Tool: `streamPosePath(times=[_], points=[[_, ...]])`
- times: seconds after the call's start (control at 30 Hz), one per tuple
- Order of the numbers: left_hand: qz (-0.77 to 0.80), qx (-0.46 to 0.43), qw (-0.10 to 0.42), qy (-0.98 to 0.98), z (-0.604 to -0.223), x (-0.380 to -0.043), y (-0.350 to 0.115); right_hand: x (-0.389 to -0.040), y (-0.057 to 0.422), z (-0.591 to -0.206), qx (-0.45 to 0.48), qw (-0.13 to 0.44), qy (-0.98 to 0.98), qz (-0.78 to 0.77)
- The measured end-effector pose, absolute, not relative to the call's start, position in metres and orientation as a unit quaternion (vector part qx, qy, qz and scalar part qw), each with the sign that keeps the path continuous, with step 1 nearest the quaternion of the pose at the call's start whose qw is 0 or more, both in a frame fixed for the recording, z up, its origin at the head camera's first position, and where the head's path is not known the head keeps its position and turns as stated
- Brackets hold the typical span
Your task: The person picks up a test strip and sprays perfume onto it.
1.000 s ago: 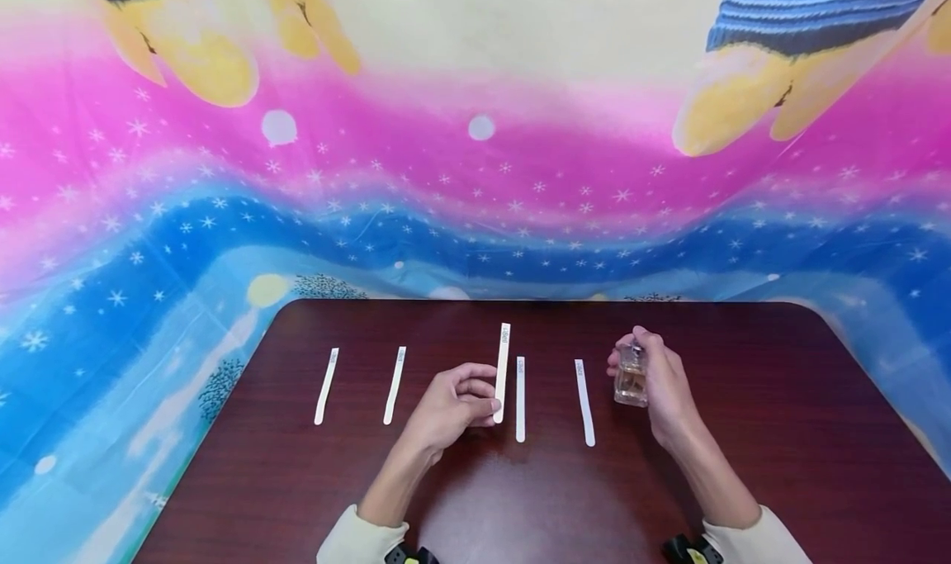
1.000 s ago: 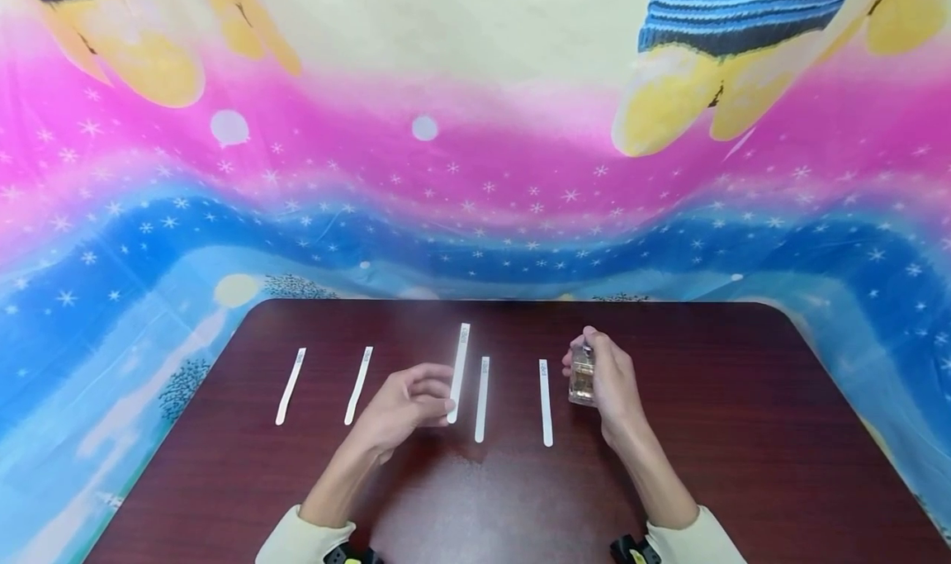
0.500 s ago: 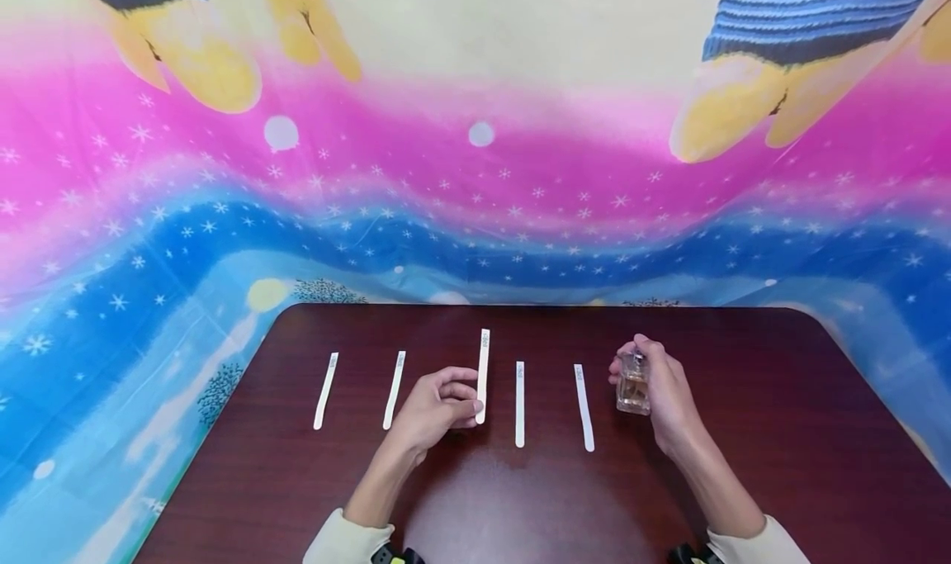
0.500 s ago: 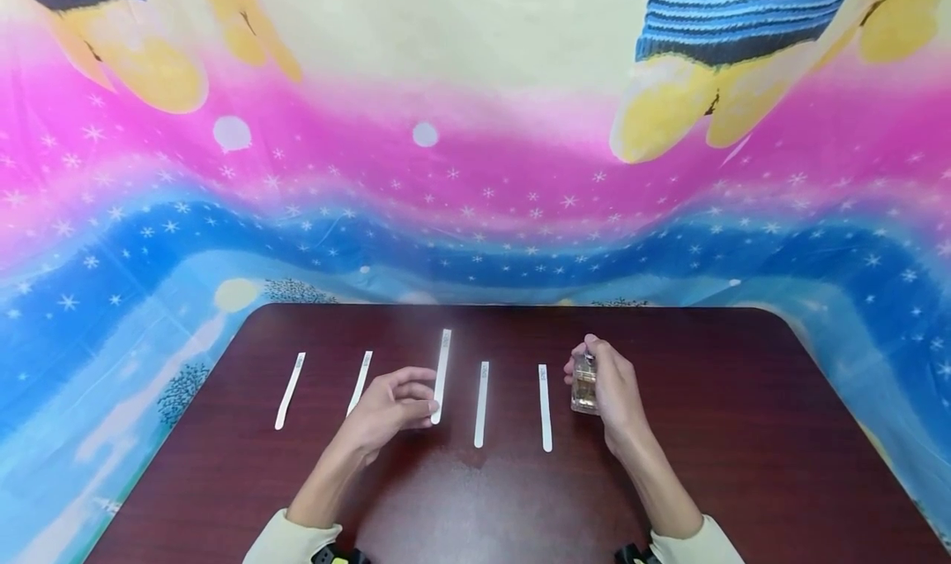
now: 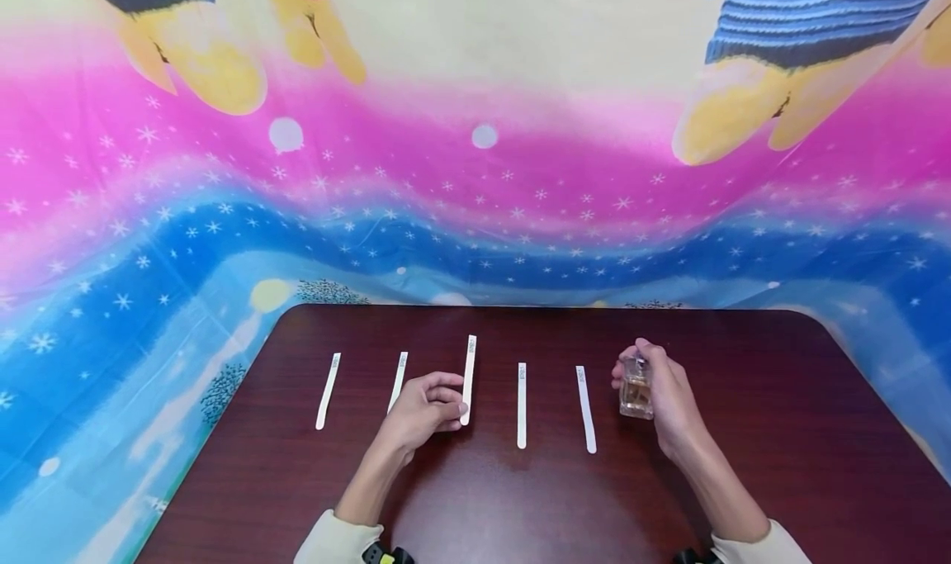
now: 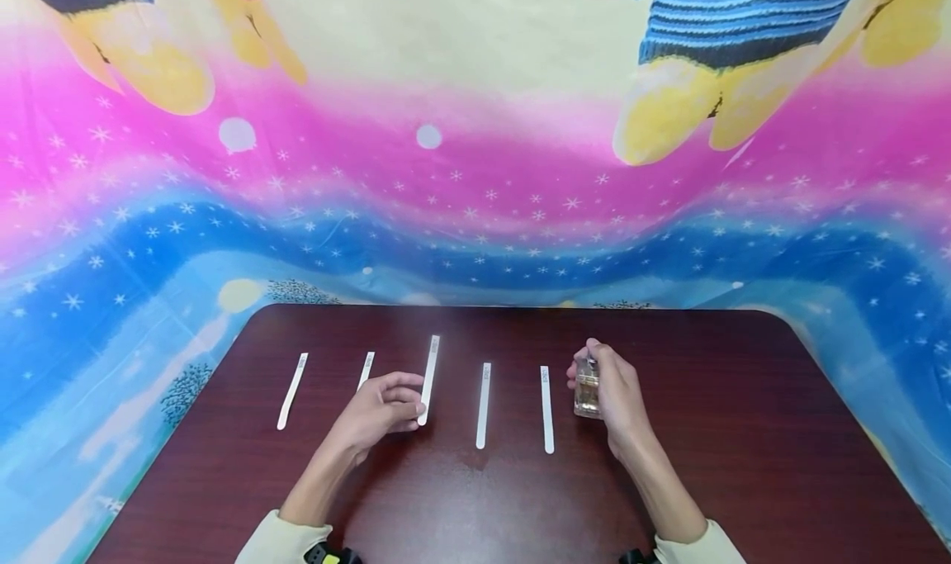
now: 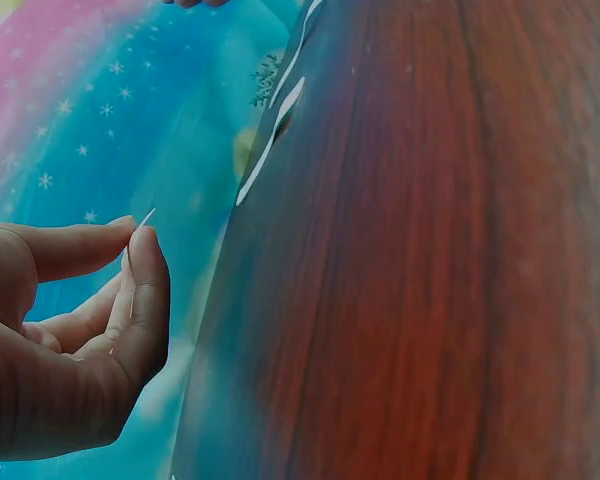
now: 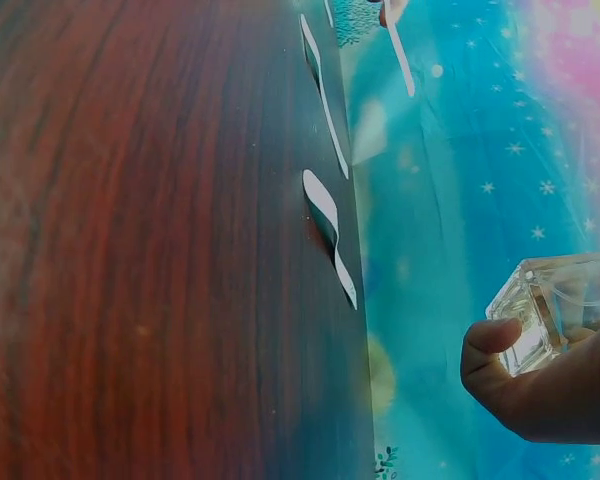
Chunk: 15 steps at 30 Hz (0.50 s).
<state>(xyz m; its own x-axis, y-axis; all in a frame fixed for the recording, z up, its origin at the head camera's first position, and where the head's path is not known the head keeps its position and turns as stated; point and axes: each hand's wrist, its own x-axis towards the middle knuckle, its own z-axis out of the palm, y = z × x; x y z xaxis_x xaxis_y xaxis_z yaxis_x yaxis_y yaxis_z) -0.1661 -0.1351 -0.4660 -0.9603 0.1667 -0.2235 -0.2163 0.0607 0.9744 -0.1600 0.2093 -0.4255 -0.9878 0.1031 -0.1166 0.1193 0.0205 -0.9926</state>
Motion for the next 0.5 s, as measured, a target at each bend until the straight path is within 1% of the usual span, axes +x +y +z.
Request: streamPosePath(times=[0.2,0.5], points=[[0.685,-0.017,0.134,0.716,-0.4693,-0.1659,-0.1386,-0.1602,0.2096,-0.4252,0.076,0.008,0.718,-0.692],[0.68,-0.032,0.14,0.719,-0.4739,-0.1674,-0.1394,-0.1583,0.2104,-0.4248,0.075,0.009,0.72,-0.689]])
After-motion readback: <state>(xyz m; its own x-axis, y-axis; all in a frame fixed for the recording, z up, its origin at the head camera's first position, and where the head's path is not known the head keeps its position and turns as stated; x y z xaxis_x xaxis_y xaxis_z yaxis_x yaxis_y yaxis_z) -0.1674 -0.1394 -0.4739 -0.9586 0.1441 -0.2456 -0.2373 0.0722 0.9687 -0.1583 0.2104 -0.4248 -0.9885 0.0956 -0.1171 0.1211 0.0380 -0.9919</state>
